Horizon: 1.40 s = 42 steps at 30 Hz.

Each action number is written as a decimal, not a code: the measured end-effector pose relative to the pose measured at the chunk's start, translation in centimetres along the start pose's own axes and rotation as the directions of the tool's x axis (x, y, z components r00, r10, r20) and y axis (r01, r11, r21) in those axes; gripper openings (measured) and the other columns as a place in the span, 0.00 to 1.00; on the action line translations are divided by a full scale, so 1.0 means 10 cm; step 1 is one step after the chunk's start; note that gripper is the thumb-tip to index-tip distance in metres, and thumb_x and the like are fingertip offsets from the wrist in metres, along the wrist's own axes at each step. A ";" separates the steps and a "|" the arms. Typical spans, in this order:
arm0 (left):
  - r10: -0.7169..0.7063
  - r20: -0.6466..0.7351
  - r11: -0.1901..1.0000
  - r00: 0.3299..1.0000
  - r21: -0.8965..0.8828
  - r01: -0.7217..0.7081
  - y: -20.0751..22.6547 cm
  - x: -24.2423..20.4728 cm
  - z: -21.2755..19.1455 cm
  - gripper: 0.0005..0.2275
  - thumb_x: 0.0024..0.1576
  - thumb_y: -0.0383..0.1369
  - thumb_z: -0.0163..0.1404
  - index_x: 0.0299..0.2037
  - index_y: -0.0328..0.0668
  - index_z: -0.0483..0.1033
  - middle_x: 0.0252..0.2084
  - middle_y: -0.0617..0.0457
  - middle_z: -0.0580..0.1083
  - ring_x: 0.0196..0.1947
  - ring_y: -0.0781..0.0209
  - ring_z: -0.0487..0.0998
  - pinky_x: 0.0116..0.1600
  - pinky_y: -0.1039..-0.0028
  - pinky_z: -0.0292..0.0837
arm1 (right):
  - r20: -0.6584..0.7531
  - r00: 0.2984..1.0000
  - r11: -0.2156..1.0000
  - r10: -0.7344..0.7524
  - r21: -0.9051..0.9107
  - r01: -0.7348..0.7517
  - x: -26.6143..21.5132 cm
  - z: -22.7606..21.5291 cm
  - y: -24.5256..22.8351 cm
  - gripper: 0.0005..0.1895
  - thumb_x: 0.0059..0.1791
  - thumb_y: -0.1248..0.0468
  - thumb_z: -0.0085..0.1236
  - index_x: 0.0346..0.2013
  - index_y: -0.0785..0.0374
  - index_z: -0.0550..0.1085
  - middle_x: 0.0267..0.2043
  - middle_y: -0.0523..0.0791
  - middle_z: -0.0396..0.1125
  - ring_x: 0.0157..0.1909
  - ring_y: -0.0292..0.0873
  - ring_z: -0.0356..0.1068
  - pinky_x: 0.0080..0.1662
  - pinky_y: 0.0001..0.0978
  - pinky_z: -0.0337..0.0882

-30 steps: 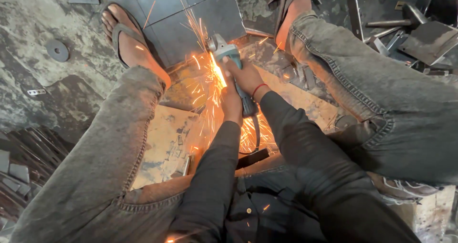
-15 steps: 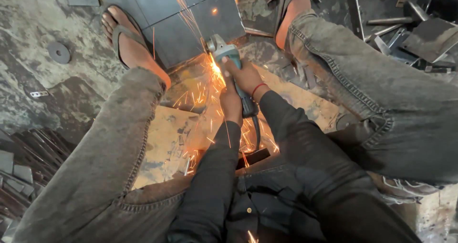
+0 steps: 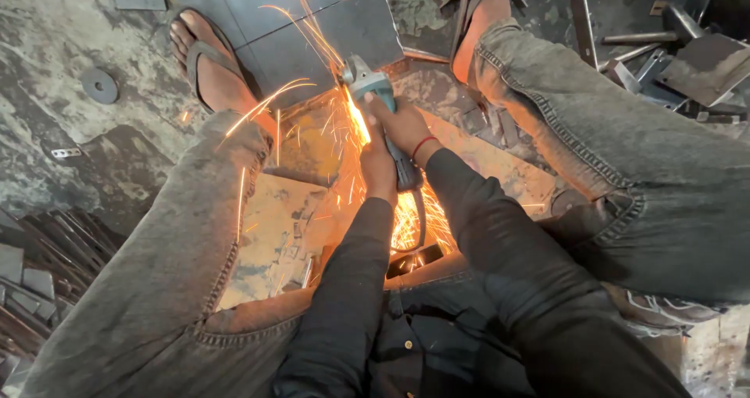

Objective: The person uses an angle grinder to cut a rectangular metal sheet placed on the floor. They hold the sheet with their left hand and operate the grinder with their right hand, producing sparks as the blade cuts through the metal.

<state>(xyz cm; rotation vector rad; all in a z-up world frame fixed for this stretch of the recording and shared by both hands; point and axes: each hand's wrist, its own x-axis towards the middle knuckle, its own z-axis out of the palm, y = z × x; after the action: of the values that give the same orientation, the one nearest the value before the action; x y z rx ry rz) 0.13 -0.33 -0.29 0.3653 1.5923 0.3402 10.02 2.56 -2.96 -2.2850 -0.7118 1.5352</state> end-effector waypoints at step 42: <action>0.055 -0.123 0.997 0.991 0.068 -0.046 -0.12 0.15 -0.05 0.36 0.57 0.63 0.42 0.34 0.25 0.76 0.31 0.41 0.78 0.34 0.48 0.80 0.40 0.62 0.74 | 0.026 0.998 0.988 -0.057 0.147 0.053 0.11 0.11 0.20 0.43 0.44 0.31 0.53 0.50 0.70 0.72 0.42 0.54 0.75 0.44 0.47 0.76 0.47 0.39 0.73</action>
<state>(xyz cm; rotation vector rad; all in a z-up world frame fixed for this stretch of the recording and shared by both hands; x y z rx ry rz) -0.45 -0.76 -2.10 0.4423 1.7219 0.3564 9.83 1.43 -5.20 -2.1220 -0.6419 1.5467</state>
